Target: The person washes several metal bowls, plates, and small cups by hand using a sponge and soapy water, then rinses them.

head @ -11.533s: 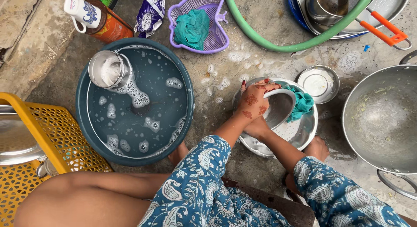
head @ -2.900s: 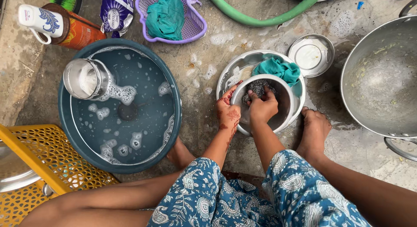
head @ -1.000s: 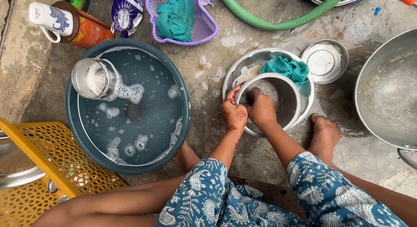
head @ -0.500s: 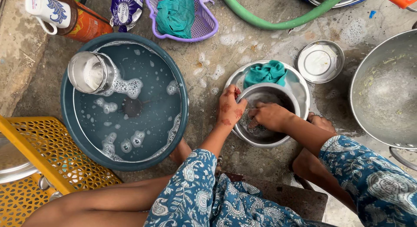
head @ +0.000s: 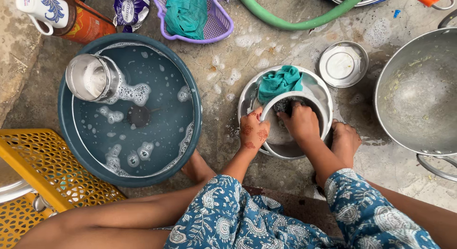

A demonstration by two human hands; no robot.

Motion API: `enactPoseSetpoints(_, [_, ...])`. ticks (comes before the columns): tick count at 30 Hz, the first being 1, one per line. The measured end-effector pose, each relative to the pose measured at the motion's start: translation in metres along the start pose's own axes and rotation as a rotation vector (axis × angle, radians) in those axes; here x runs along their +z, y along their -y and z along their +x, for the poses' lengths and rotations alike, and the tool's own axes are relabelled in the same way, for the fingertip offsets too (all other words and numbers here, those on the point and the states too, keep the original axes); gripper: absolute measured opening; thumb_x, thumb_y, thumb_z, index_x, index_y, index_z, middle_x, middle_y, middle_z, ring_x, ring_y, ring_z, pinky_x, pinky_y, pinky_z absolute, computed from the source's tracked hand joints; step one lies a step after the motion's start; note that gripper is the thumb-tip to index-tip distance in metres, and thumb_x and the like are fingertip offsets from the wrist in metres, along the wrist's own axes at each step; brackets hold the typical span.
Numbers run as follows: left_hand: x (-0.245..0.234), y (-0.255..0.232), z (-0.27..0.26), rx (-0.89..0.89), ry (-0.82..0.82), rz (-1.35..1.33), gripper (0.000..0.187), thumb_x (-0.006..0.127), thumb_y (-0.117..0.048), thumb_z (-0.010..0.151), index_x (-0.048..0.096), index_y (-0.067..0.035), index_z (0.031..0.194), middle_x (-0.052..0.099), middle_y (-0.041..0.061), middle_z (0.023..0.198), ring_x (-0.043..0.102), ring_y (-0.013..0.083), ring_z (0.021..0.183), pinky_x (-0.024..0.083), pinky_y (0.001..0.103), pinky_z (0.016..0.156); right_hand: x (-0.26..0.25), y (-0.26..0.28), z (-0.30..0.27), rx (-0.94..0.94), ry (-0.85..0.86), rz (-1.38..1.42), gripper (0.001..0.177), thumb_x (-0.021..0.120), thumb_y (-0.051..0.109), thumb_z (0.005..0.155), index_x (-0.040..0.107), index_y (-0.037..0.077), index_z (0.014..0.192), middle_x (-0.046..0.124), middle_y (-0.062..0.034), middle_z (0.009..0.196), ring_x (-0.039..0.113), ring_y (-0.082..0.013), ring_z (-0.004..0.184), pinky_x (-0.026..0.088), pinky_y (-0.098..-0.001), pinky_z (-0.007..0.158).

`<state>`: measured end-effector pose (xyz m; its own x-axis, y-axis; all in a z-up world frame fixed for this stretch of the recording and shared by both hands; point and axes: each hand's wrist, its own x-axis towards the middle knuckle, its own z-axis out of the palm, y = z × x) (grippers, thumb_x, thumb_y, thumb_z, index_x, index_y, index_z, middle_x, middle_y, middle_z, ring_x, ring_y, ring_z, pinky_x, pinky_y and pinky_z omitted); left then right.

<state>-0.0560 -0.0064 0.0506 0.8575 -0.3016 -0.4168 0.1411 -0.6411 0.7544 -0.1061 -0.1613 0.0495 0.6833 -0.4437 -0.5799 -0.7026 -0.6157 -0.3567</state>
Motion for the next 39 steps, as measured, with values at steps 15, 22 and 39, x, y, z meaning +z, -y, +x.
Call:
enactPoseSetpoints(15, [0.001,0.013,0.003,0.014,-0.113,-0.003,0.013,0.061,-0.005,0.074,0.057,0.001,0.084,0.058,0.021,0.065,0.059,0.0405,0.059,0.049,0.043,0.059,0.031,-0.007,-0.004,-0.723,0.321,-0.321,0.061,0.076,0.009,0.071,0.068,0.029,0.127,0.051,-0.0098,0.148,0.069,-0.0341,0.103,0.058,-0.0428,0.087])
enactPoseSetpoints(22, [-0.001,0.019,-0.005,-0.005,-0.135,-0.067,0.012,0.061,-0.006,0.079,0.054,0.003,0.079,0.054,0.022,0.061,0.05,0.0394,0.056,0.047,0.043,0.058,0.032,0.03,-0.004,-0.055,-0.002,0.181,0.056,0.084,0.038,0.083,0.066,0.002,0.121,0.073,-0.0271,0.102,0.07,-0.0443,0.098,0.055,-0.052,0.086])
enactPoseSetpoints(39, [-0.004,0.014,0.004,0.069,-0.137,0.012,0.008,0.056,-0.003,0.072,0.05,0.0,0.077,0.044,0.019,0.058,0.042,0.0359,0.052,0.042,0.042,0.054,0.03,-0.03,-0.005,-0.361,0.292,-0.373,0.033,0.072,0.016,0.083,0.07,0.009,0.115,0.074,-0.0187,0.101,0.074,-0.0367,0.094,0.059,-0.0461,0.081])
